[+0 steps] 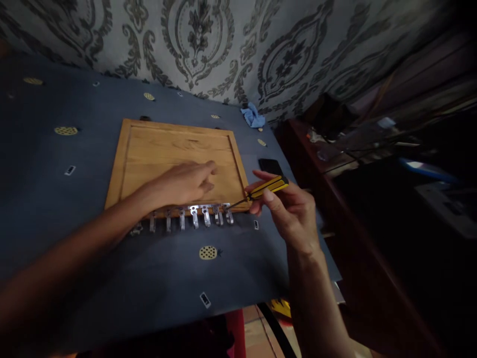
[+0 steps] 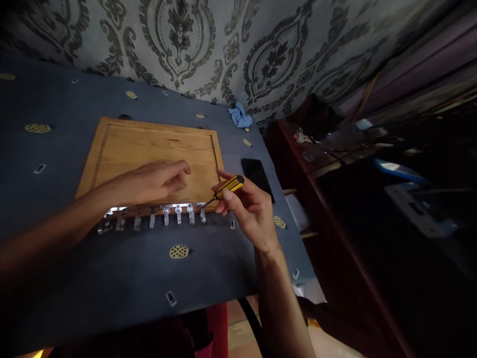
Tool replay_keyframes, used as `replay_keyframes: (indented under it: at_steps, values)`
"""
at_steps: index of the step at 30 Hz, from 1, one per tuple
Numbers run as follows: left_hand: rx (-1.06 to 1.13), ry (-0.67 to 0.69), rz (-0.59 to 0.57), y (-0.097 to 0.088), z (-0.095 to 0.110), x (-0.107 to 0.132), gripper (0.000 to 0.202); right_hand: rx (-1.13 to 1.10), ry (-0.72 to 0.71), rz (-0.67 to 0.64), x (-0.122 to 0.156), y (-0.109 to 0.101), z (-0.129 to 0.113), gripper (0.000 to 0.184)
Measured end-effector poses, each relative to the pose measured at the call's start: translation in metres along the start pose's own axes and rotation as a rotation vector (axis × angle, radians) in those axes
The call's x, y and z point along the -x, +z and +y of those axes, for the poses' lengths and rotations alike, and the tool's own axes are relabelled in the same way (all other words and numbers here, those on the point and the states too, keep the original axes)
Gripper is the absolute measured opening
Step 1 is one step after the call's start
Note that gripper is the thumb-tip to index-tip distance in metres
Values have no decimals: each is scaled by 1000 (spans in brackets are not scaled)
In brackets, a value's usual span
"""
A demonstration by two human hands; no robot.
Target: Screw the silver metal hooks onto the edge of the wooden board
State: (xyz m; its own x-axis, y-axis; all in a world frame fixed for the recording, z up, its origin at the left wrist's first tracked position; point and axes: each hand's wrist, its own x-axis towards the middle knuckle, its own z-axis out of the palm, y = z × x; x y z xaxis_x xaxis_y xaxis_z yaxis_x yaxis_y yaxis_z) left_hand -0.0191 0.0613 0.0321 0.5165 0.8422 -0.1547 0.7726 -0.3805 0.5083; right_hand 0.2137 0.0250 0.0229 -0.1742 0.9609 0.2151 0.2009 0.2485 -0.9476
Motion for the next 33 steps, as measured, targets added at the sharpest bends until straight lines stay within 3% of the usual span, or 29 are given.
replay_keyframes:
  at_steps: [4, 7, 9, 11, 15, 21, 27, 33]
  values:
    - [-204, 10, 64, -26, -3, 7, 21, 35, -50, 79, -1, -1, 5, 21]
    - [-95, 99, 117, -35, 13, 20, 20, 28, -59, 116, -3, 4, 6, 21]
    - [81, 230, -51, -27, 32, 30, 15, 7, -42, 110, -6, 7, 7, 23]
    - [90, 411, -224, -8, 53, 41, 11, -10, -36, 98, -8, 7, 8, 25]
    - [-37, 736, -325, 51, 77, 61, 6, -47, -23, 62, -9, 1, 9, 24]
    - [-103, 857, -10, 115, 80, 73, 20, -95, -53, 46, -4, -3, 13, 21]
    - [-181, 953, 201, 158, 95, 74, 6, -62, -111, 97, -6, 6, 11, 21]
    - [-311, 1074, 120, 188, 94, 58, 8, -1, -110, 81, -4, 6, 6, 18]
